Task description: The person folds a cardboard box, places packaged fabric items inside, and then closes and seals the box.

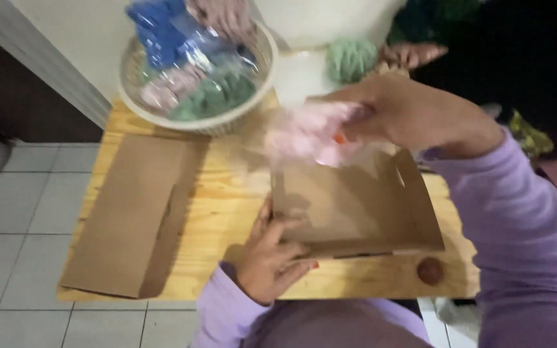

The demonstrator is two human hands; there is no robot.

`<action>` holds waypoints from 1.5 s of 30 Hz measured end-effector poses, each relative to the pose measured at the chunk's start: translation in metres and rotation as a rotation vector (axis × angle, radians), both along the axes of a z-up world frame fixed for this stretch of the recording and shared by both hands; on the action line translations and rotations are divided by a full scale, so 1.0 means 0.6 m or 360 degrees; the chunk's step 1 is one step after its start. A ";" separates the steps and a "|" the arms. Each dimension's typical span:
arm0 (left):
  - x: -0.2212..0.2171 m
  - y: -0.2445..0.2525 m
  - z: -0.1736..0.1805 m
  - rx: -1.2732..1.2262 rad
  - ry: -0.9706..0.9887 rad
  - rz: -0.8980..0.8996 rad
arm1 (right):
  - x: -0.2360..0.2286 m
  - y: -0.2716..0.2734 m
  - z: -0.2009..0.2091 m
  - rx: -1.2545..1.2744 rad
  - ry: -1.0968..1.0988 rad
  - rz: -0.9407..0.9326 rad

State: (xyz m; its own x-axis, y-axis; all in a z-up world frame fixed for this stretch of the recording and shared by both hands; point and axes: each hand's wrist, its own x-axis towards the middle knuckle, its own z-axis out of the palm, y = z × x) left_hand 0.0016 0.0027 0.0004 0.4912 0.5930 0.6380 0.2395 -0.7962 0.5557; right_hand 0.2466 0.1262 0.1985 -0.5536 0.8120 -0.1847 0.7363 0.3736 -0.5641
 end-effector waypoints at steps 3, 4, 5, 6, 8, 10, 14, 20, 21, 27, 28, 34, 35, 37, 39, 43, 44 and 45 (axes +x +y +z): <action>-0.004 -0.003 -0.004 -0.0086 0.0095 0.0063 | 0.029 -0.060 -0.031 -0.0205 -0.0060 -0.0106; -0.003 -0.006 -0.005 -0.0095 0.0095 0.0057 | 0.035 -0.081 -0.053 -0.0214 -0.0060 -0.0112; -0.004 -0.008 -0.004 -0.0128 0.0113 0.0062 | 0.040 -0.100 -0.073 0.0095 -0.0321 -0.0106; -0.005 -0.009 -0.004 -0.0161 0.0130 0.0068 | 0.044 -0.119 -0.094 0.0407 -0.0579 -0.0097; -0.001 -0.010 -0.006 -0.0139 0.0110 0.0098 | 0.042 -0.157 -0.154 0.0842 -0.0664 0.0019; -0.001 -0.011 -0.006 -0.0104 0.0099 0.0126 | 0.030 -0.186 -0.185 0.1289 -0.0733 0.0128; 0.002 -0.014 -0.004 -0.0155 0.0125 0.0147 | 0.014 -0.204 -0.187 0.0699 -0.0642 0.0244; 0.007 -0.011 -0.011 0.0003 0.0178 0.0166 | -0.011 -0.178 -0.204 0.0593 -0.0581 0.0537; 0.007 -0.008 -0.014 0.0065 0.0235 0.0115 | -0.014 -0.173 -0.217 0.0752 -0.0573 0.0665; 0.008 -0.003 -0.006 0.0088 0.0259 0.0140 | -0.028 -0.141 -0.162 -0.0069 -0.0017 0.0755; 0.007 -0.003 -0.001 0.0104 0.0252 0.0151 | -0.018 -0.138 -0.163 -0.0053 -0.0028 0.0764; 0.008 -0.002 -0.001 0.0073 0.0239 0.0146 | 0.014 -0.130 -0.144 -0.0260 -0.0072 0.0839; 0.007 -0.002 0.002 0.0056 0.0237 0.0132 | 0.012 -0.128 -0.136 -0.0242 0.0052 0.0867; 0.007 -0.002 0.004 0.0045 0.0235 0.0118 | 0.014 -0.117 -0.122 -0.0219 0.0175 0.0894; 0.008 -0.002 -0.001 0.0081 0.0219 0.0141 | 0.021 -0.102 -0.112 -0.0120 -0.0213 0.0639; 0.008 -0.001 0.005 0.0073 0.0159 0.0111 | -0.016 -0.053 -0.060 0.0006 -0.0484 0.0453; 0.007 -0.002 0.004 0.0077 0.0175 0.0089 | -0.017 -0.035 -0.063 0.0522 -0.0318 0.0600; 0.006 -0.001 0.004 0.0087 0.0190 0.0073 | -0.020 -0.015 -0.066 0.1043 -0.0141 0.0741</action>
State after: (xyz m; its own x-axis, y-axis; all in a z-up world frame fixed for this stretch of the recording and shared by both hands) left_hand 0.0050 0.0021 0.0029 0.5388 0.5826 0.6085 0.3379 -0.8111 0.4774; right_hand 0.2343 0.1170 0.1591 -0.8671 0.4605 0.1899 0.4556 0.8873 -0.0713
